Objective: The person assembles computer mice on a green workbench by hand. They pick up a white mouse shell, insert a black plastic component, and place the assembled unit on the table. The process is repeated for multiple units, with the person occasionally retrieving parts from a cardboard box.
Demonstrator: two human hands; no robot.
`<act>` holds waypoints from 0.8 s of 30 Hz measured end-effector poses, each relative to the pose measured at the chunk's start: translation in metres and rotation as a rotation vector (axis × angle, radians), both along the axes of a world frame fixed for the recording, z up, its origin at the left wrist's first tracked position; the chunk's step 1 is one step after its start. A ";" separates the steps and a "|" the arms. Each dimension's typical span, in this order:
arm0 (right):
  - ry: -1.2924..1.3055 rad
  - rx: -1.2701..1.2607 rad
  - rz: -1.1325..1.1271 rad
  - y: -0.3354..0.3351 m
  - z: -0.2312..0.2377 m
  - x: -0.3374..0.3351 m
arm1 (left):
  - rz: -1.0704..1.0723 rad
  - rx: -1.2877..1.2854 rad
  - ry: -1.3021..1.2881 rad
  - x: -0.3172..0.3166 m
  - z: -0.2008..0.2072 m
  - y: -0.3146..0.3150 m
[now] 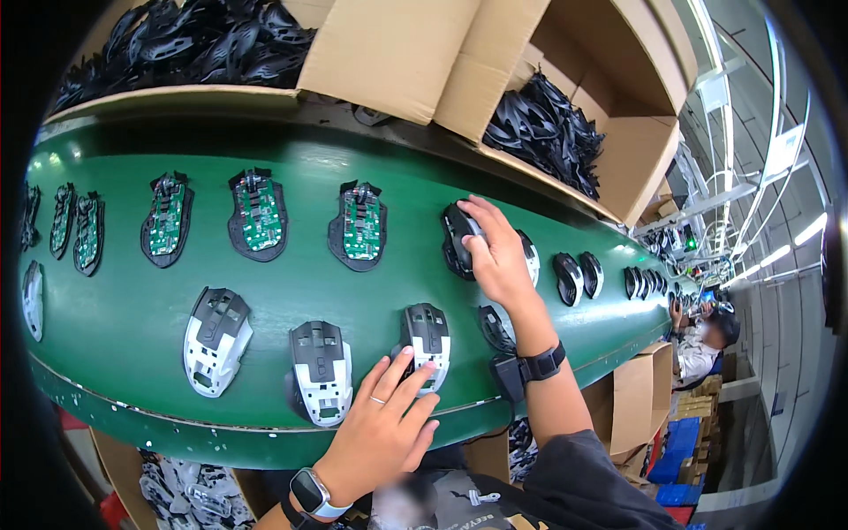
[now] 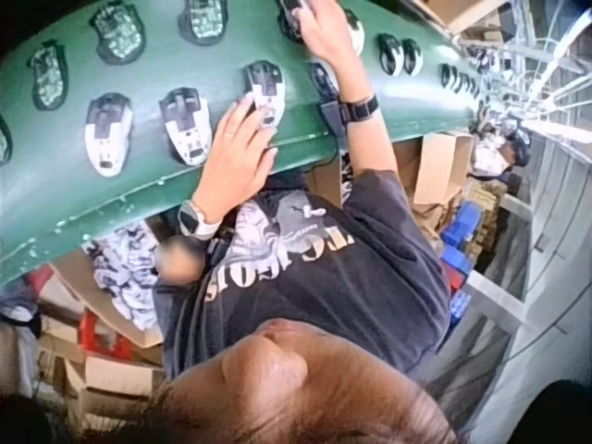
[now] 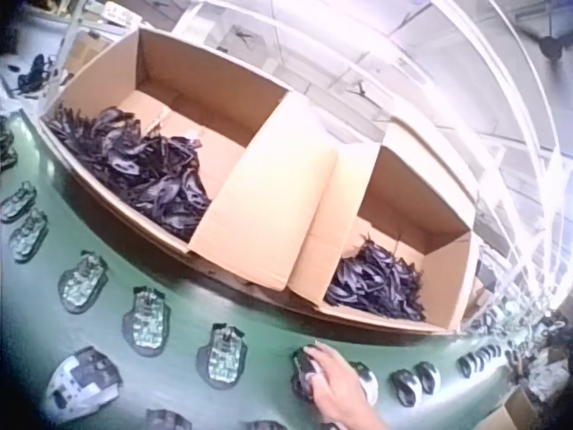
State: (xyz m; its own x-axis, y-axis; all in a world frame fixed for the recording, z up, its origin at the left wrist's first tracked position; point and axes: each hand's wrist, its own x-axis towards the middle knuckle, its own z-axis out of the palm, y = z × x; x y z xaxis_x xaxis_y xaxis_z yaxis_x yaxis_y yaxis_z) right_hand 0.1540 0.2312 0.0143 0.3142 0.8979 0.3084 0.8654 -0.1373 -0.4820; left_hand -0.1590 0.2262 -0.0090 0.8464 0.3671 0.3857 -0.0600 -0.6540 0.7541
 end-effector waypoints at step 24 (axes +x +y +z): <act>0.080 0.002 -0.160 -0.102 0.036 -0.036 | 0.144 -0.025 -0.021 -0.016 0.002 -0.018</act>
